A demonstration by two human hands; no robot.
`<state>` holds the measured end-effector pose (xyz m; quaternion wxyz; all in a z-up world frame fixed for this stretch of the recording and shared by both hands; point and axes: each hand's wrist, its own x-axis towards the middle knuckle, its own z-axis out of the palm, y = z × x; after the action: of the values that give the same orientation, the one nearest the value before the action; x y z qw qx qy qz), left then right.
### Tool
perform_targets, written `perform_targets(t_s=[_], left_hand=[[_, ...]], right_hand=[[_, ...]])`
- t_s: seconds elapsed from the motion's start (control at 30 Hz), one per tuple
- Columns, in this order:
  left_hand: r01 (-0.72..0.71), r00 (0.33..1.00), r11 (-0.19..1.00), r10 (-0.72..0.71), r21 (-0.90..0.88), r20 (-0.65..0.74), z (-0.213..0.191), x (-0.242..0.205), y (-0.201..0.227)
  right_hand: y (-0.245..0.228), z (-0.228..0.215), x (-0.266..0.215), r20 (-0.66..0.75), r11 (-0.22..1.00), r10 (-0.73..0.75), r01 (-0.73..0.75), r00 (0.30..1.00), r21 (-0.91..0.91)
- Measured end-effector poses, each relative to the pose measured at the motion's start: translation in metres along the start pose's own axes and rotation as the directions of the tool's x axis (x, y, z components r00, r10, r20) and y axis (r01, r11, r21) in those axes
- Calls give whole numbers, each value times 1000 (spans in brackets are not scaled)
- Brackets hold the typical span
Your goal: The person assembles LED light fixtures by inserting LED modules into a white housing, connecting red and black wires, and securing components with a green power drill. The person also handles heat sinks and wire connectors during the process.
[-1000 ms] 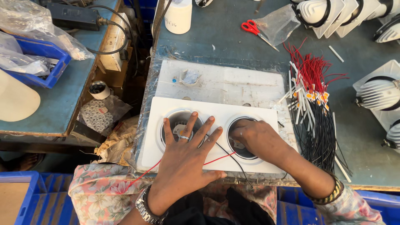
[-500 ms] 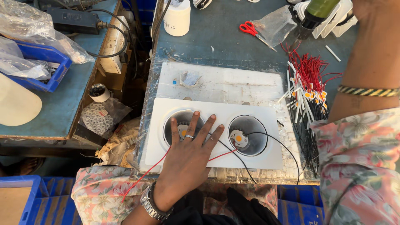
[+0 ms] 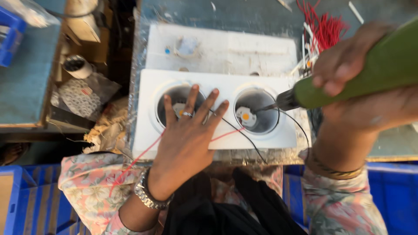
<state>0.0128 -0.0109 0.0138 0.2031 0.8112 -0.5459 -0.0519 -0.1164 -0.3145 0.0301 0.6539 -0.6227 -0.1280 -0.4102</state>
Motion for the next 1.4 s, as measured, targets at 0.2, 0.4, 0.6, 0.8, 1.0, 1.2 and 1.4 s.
perform_targets(t_s=[0.2,0.4,0.6,0.8,1.0,1.2,1.4], left_hand=[[6,1000,1000,-6,30,14,-2,1,2],[15,1000,999,-16,41,20,-3,1,4],[17,999,999,-19,49,42,-3,0,4],[18,998,997,-22,72,54,-2,-2,6],[29,997,995,-36,97,67,-4,-1,9],[35,996,996,-41,83,74,-3,-3,9],[27,998,994,-34,104,62,-3,-4,11]], right_hand=[[4,67,-19,-77,999,23,-20,997,32],[20,69,-25,-106,995,64,-72,992,-74],[25,69,-25,-59,993,120,-119,991,17],[29,79,-31,-146,992,129,-127,981,24],[35,91,-32,-176,990,126,-136,976,-43],[37,95,-31,-215,994,105,-112,971,-19],[24,91,-33,-117,978,203,-207,972,-21]])
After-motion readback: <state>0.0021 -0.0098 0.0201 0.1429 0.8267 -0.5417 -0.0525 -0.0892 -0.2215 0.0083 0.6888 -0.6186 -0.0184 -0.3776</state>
